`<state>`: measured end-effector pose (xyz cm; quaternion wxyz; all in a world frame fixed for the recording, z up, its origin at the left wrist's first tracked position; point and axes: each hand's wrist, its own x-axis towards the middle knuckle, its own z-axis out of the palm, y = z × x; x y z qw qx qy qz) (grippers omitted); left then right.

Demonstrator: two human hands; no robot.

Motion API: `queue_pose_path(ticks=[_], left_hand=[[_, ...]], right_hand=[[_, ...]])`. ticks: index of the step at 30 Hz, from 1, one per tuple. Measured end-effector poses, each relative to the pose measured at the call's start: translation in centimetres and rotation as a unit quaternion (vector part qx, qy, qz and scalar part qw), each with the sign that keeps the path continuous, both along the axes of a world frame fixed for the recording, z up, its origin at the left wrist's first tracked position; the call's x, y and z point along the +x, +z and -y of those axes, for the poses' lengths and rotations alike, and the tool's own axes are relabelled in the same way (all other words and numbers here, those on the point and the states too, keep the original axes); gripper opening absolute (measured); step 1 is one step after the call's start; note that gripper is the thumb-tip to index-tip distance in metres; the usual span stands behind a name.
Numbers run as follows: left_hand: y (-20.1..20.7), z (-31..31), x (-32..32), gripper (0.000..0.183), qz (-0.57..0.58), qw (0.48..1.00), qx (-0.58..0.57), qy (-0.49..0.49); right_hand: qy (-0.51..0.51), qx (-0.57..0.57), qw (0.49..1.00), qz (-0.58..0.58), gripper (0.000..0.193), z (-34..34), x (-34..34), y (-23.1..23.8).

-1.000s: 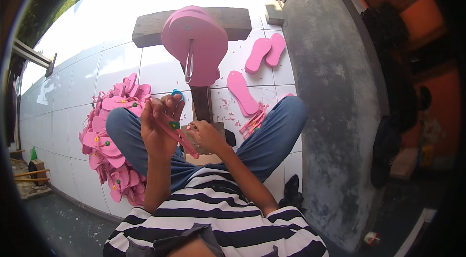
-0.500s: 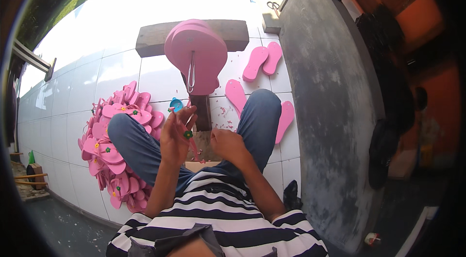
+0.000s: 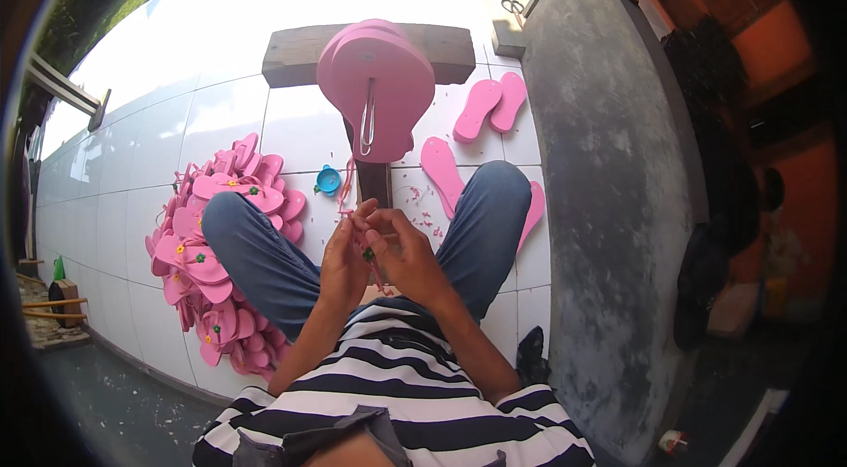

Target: The person assembles pink flip-flops by hand using a metal hook tool to pull straps through pre-cut holes in foam soles.

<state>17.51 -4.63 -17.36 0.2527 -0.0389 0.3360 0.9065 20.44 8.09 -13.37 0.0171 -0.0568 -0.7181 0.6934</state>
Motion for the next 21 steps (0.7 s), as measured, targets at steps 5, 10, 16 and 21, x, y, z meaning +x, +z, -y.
queue_pose_path(ticks=[5, 10, 16, 21], left_hand=[[4.1, -1.9, -0.6, 0.056, -0.08, 0.996, -0.02, 0.019], [6.1, -3.0, -1.4, 0.062, -0.205, 0.978, -0.033, -0.013], [6.7, -3.4, -1.6, 0.07, -0.316, 0.927, -0.192, 0.064], [7.6, -2.8, -4.2, 0.061, -0.435, 0.838, -0.272, 0.184]], right_hand=[[-0.046, -0.027, 0.998, -0.032, 0.027, 1.3, -0.8, 1.0], [-0.038, -0.084, 0.993, -0.072, 0.02, 0.3, -1.9, 3.8], [-0.018, -0.112, 0.989, -0.091, 0.019, -0.9, -2.0, 5.8], [-0.071, -0.174, 0.964, -0.188, 0.02, -1.8, -4.3, 7.6]])
